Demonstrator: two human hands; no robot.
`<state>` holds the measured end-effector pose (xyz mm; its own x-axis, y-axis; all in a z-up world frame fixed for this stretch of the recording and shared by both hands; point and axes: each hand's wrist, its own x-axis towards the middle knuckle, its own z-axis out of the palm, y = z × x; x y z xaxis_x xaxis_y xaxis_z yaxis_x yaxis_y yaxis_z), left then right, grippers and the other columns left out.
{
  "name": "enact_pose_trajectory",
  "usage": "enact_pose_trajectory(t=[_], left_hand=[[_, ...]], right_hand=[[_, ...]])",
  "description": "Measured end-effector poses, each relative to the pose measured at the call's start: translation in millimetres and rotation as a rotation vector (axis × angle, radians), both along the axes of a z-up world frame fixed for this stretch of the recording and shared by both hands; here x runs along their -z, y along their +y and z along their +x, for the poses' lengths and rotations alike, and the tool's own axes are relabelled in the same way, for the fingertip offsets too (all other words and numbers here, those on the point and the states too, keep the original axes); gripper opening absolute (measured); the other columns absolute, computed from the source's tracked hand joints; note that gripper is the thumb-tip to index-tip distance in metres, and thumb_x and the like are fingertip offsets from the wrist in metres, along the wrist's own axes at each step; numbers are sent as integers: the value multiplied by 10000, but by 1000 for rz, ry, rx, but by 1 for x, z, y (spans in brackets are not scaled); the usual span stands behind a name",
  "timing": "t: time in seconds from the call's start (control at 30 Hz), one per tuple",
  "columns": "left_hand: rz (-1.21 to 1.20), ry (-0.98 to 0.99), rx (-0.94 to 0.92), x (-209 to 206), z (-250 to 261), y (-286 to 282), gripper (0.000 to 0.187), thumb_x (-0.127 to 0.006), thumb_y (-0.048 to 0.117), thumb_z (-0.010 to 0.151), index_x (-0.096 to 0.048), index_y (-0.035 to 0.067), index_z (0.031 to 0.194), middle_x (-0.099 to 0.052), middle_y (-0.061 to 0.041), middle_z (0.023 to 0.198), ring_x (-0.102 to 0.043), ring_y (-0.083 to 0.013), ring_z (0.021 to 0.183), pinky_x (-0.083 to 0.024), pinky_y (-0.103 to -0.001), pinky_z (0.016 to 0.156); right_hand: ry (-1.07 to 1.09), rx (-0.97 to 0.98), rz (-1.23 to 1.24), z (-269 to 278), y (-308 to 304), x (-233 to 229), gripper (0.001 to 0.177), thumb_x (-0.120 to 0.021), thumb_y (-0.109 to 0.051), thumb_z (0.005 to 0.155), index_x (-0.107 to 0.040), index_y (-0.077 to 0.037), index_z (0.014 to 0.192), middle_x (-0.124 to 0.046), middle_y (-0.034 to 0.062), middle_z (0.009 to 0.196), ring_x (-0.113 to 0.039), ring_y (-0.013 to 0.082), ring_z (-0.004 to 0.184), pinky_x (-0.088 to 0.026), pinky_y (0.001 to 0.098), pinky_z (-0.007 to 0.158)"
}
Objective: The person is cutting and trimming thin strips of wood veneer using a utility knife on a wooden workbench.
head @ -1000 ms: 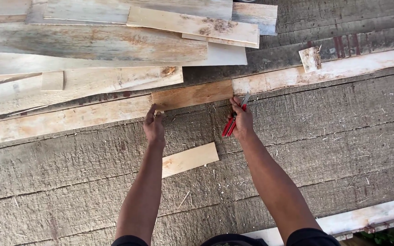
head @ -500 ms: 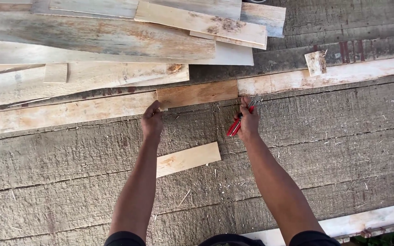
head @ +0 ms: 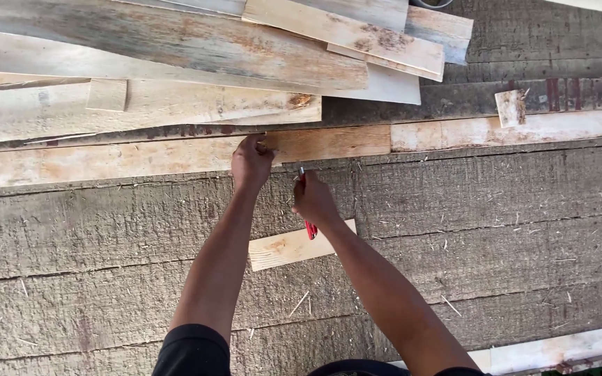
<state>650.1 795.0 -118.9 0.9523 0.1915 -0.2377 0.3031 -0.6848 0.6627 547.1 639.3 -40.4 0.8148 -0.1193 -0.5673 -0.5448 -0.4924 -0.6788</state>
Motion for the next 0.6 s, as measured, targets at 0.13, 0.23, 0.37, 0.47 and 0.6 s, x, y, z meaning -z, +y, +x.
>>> enact_pose_trajectory(t=[0.13, 0.23, 0.37, 0.47, 0.6], left_hand=[[-1, -10, 67, -21, 0, -1, 464, -875, 273, 728, -694, 281, 1156, -694, 63, 818, -740, -213, 896, -582, -431, 844], [-20, -14, 110, -27, 2, 2, 445, -854, 260, 771, -657, 252, 1170, -692, 42, 836, -741, -246, 919, -572, -462, 859], [-3, 27, 131, -25, 4, 3, 452, -856, 296, 772, -625, 277, 1160, -702, 59, 852, -741, -245, 938, -573, -469, 868], [1, 43, 141, -25, 5, 3, 456, -849, 318, 773, -609, 294, 1159, -706, 68, 852, -742, -235, 943, -576, -470, 875], [7, 48, 154, -20, 7, 3, 462, -848, 323, 771, -596, 300, 1158, -709, 76, 853, -744, -231, 941, -578, -470, 879]], right_hand=[[-98, -94, -173, 9, 24, 32, 264, -465, -318, 993, -584, -82, 1000, -721, 231, 758, -753, 415, 699, -574, 481, 513], [-162, -92, -179, 14, 36, 37, 265, -455, -204, 986, -596, 18, 1026, -686, 346, 878, -710, 548, 822, -559, 554, 570], [-133, -117, -252, 12, 43, 34, 281, -432, -230, 993, -573, 6, 1052, -668, 340, 932, -687, 577, 895, -549, 621, 646], [-122, -116, -266, 13, 45, 29, 278, -429, -238, 987, -564, -2, 1049, -671, 345, 943, -688, 585, 904, -550, 622, 660], [-122, -123, -287, 13, 47, 34, 261, -423, -242, 986, -551, -24, 1050, -677, 325, 935, -696, 576, 889, -559, 603, 658]])
